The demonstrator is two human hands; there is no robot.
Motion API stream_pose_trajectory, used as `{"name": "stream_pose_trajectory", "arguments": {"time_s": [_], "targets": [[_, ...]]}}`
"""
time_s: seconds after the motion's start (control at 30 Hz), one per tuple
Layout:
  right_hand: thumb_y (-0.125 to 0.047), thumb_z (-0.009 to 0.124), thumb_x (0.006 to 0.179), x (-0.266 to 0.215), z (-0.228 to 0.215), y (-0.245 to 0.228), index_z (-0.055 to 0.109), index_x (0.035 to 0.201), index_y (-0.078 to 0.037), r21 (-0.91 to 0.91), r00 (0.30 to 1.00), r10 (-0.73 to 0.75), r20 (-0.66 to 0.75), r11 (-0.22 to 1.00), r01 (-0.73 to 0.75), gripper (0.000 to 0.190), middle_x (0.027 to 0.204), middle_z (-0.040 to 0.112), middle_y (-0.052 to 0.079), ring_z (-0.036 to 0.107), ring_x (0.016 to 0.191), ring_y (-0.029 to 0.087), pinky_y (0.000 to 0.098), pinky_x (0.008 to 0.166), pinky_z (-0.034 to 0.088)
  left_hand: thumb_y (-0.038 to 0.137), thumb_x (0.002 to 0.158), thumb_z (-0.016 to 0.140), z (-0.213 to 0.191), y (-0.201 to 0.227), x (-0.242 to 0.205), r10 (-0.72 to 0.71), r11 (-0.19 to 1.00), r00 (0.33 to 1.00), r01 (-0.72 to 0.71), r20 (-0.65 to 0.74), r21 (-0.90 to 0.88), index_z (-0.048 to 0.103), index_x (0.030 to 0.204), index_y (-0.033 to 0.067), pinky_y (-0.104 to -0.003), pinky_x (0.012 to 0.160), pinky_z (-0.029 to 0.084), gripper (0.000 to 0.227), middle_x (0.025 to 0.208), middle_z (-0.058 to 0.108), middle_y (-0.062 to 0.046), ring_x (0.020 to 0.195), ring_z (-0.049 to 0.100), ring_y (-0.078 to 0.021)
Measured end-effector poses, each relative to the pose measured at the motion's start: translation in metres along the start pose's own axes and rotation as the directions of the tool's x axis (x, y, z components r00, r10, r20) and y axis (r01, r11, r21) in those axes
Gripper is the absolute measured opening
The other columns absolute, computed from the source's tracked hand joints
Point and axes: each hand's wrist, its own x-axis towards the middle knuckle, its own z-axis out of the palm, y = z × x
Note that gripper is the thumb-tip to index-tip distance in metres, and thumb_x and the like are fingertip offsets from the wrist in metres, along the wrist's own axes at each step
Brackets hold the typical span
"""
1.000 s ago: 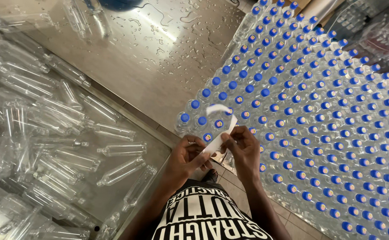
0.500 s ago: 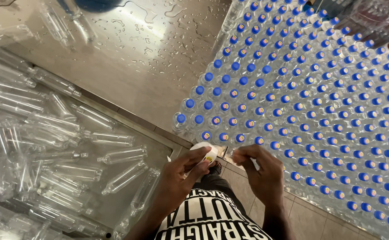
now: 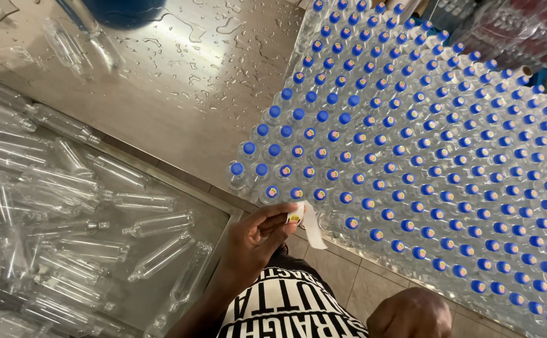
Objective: The person applies small round stickers to the caps of many plastic water bottles arranged on a metal table. They peel stickers from a roll and press each one onto a bottle cap, working across rows of bottles. The person also handles a roll of clear plastic wrap near the end.
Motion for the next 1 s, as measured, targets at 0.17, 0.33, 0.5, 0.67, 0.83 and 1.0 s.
{"name": "stream_pose_trajectory", "arguments": {"time_s": [0.17, 0.33, 0.5, 0.67, 0.83, 1.0], "targets": [[-0.003, 0.044, 0.12, -0.024, -0.007, 0.014, 0.037, 0.071, -0.007, 0.335, 0.97, -0.243, -0.021, 0.912, 0.236, 0.05, 0.07, 0.034, 0.015, 0.04, 0.064, 0.039, 0.0525, 0.06, 0.038, 0.012, 0.095, 0.079, 0.033, -0.003, -0.001, 0.004, 0.999, 1.0, -0.004, 0.001, -0.043, 0.078, 0.121, 0.0064, -0.034, 0.104, 0.069, 0.026, 0.124, 0.086, -0.013, 0.117, 0.084, -0.0225], [-0.012, 0.068, 0.106, 0.027, 0.002, -0.004, 0.077, 0.094, -0.003, -0.238, 0.654, -0.105, -0.749, 0.964, -0.118, 0.018, 0.083, 0.077, 0.013, 0.073, 0.065, 0.024, 0.0366, 0.056, 0.059, 0.01, 0.096, 0.078, 0.067, -0.017, -0.001, -0.016, 1.0, 1.0, 0.016, 0.006, 0.025, 0.081, 0.12, 0.0082, -0.032, 0.105, 0.068, 0.024, 0.124, 0.086, -0.01, 0.116, 0.084, -0.0196], [-0.003, 0.08, 0.098, 0.03, -0.006, -0.005, 0.079, 0.116, -0.007, -0.543, 0.504, -0.208, -0.838, 0.24, -0.805, 0.018, 0.104, 0.075, 0.007, 0.075, 0.089, 0.019, 0.0282, 0.079, 0.061, 0.015, 0.096, 0.079, 0.097, -0.029, -0.006, 0.041, 0.98, 0.999, -0.039, -0.006, 0.194, 0.083, 0.12, 0.0121, -0.027, 0.102, 0.066, 0.025, 0.118, 0.089, -0.004, 0.113, 0.084, -0.0127], [-0.003, 0.082, 0.1, 0.018, -0.008, -0.017, 0.076, 0.123, -0.011, -0.689, 0.68, -0.152, -0.717, 0.011, -0.724, 0.025, 0.107, 0.072, 0.007, 0.068, 0.087, 0.022, 0.0347, 0.08, 0.057, 0.015, 0.101, 0.073, 0.125, -0.033, -0.008, 0.104, 0.966, 0.995, -0.099, -0.009, 0.239, 0.084, 0.122, 0.0114, -0.026, 0.104, 0.064, 0.024, 0.121, 0.088, -0.001, 0.117, 0.082, -0.0119], [-0.001, 0.082, 0.098, 0.009, -0.008, -0.023, 0.077, 0.112, -0.007, -0.701, 0.688, -0.186, -0.701, 0.004, -0.713, 0.016, 0.105, 0.074, 0.009, 0.073, 0.087, 0.023, 0.0347, 0.078, 0.059, 0.012, 0.099, 0.077, 0.143, -0.057, -0.008, 0.212, 0.925, 0.976, -0.186, -0.045, 0.332, 0.083, 0.122, 0.0085, -0.026, 0.099, 0.067, 0.024, 0.12, 0.086, -0.005, 0.111, 0.084, -0.0135], [0.001, 0.081, 0.099, 0.0, -0.009, -0.022, 0.076, 0.112, -0.008, -0.7, 0.687, -0.179, -0.705, 0.013, -0.714, 0.017, 0.105, 0.074, 0.008, 0.072, 0.089, 0.024, 0.0352, 0.077, 0.058, 0.013, 0.099, 0.076, 0.151, -0.061, -0.006, 0.174, 0.934, 0.982, -0.142, -0.072, 0.327, 0.083, 0.122, 0.0065, -0.026, 0.098, 0.068, 0.025, 0.119, 0.086, -0.006, 0.114, 0.083, -0.0148]]}}
